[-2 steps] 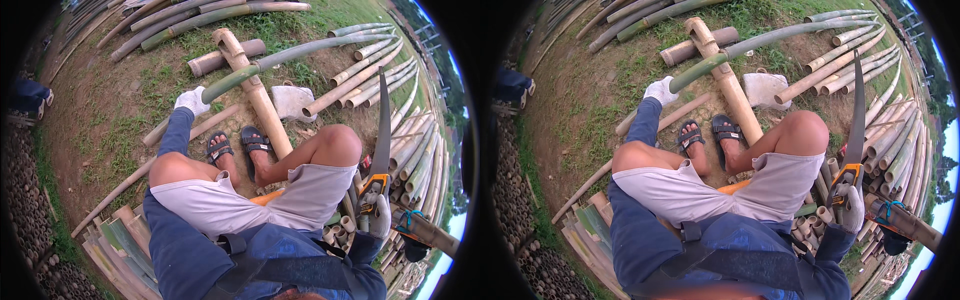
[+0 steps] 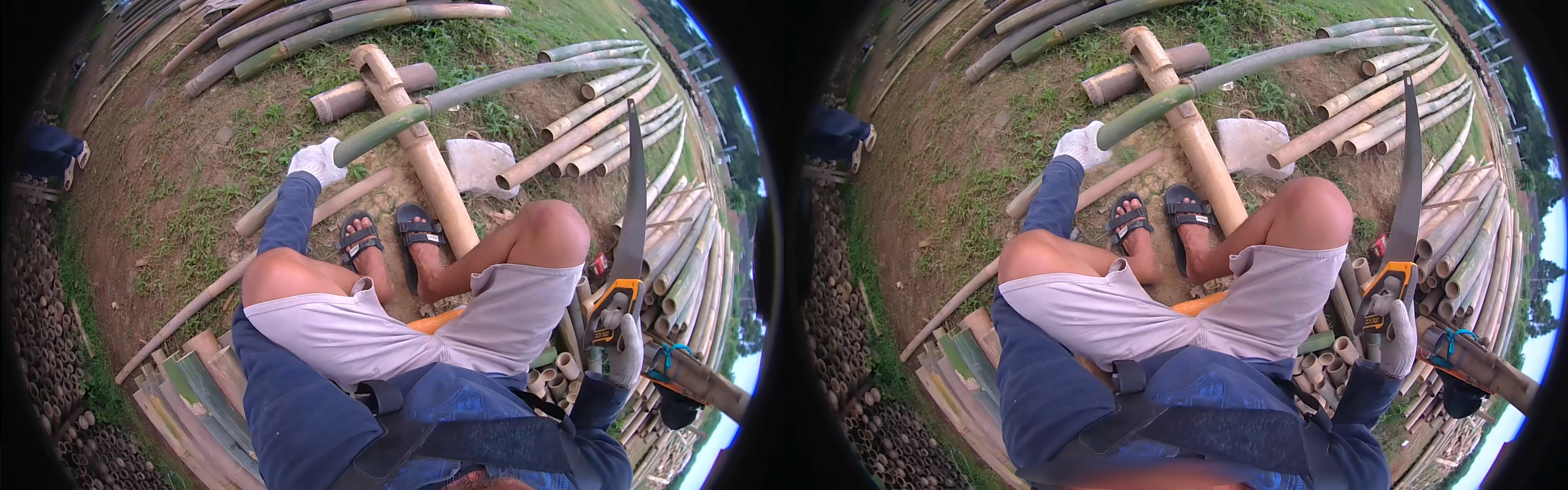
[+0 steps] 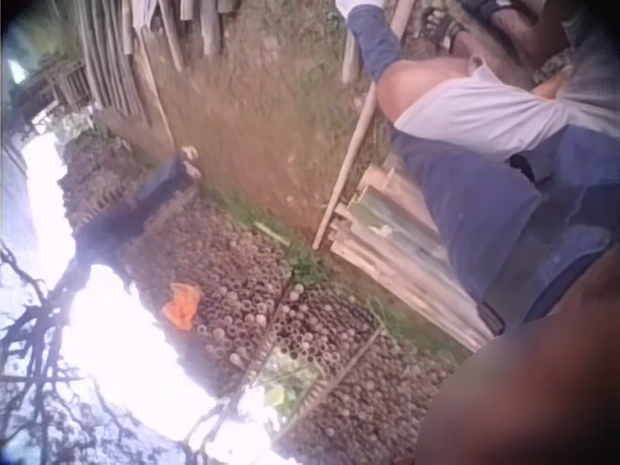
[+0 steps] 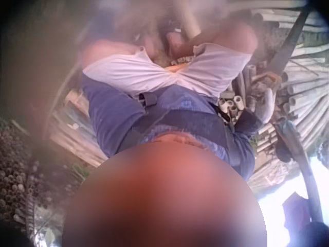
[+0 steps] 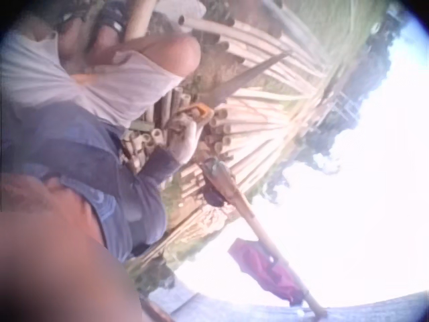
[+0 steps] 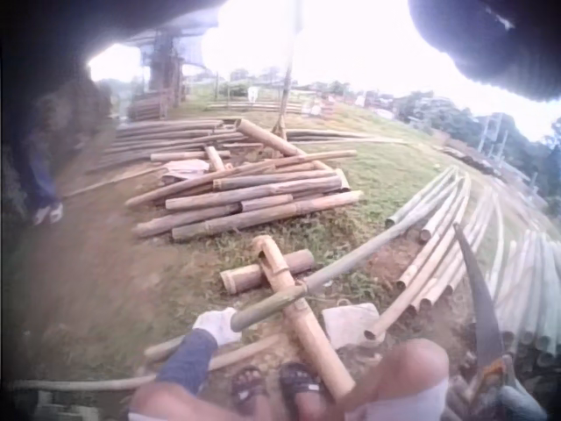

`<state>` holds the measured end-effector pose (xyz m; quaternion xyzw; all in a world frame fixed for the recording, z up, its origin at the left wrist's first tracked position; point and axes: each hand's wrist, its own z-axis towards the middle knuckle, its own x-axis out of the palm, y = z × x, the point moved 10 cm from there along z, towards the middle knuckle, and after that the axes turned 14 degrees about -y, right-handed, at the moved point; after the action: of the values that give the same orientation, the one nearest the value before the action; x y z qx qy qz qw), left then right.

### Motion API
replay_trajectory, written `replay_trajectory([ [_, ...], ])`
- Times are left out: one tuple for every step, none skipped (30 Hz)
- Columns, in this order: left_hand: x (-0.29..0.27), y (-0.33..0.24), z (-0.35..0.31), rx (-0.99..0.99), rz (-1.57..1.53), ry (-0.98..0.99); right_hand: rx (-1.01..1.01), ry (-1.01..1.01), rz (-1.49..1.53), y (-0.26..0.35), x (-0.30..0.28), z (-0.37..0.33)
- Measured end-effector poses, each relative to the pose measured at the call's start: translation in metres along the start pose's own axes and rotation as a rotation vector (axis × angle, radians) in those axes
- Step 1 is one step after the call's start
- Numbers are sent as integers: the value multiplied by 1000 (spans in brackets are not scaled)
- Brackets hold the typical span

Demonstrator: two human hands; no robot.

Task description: The person sits on the ground and uses a hand saw to cut long bamboo poles into shorter sections. They repeatedly position each pole on a makeshift wooden stand, saw through it, and then move the cut pieces aside.

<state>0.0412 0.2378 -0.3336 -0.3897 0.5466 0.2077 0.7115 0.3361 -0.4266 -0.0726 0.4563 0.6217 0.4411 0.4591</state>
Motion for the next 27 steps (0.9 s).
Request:
replay_trajectory([
  [-12,-9,3,35,-18,-57,-76,153,76,17,23,1],
  [-16,-10,-3,19,7,-24,-135,237,152,32,34,0],
  [-24,-13,-5,25,11,-23,-177,382,263,46,51,-1],
  [-30,-17,-7,32,20,-21,-212,431,284,56,56,-1],
  [-37,-20,-12,37,3,-12,-225,421,294,62,59,7],
  [-44,-18,-15,21,-1,-2,-279,496,317,73,66,6],
  [-51,-15,-21,9,6,11,-314,531,306,79,72,7],
  [-58,-10,-29,4,10,22,-337,565,307,85,80,8],
  [-67,1,-39,-10,35,13,-367,595,303,90,88,6],
  [-78,11,-46,-11,52,-16,-392,675,353,95,101,0],
  [-80,25,-52,-56,62,-1,-340,775,450,98,117,-6],
  [-83,42,-61,-96,80,4,-277,869,572,98,133,-15],
  [-82,60,-67,-161,93,2,-257,943,637,96,151,-25],
  [-78,73,-70,-193,107,-4,-270,1091,708,100,170,-40],
  [-73,85,-74,-225,126,-16,-229,1189,765,97,190,-49],
  [-67,99,-75,-271,153,-25,-184,1270,819,93,210,-58],
  [-59,106,-75,-270,179,-28,-137,1295,813,85,230,-65],
  [-48,114,-77,-315,179,-18,-21,1285,790,74,247,-71],
  [-44,120,-76,-322,180,-44,-2,1228,721,63,261,-74],
  [-38,124,-73,-335,166,-50,7,1210,672,55,277,-80],
  [-39,125,-72,-321,150,-98,60,1094,574,40,293,-78],
  [-36,128,-73,-318,146,-95,179,1105,526,23,312,-88],
  [-34,129,-74,-321,139,-89,219,1086,441,9,330,-95],
  [-34,131,-75,-326,146,-91,108,1186,378,7,351,-110],
  [-34,131,-75,-323,139,-88,27,1134,161,-11,374,-110],
  [-35,131,-76,-323,133,-86,-74,1073,-64,-29,397,-107],
  [-37,130,-75,-311,124,-99,-112,1072,-79,-38,416,-109],
])
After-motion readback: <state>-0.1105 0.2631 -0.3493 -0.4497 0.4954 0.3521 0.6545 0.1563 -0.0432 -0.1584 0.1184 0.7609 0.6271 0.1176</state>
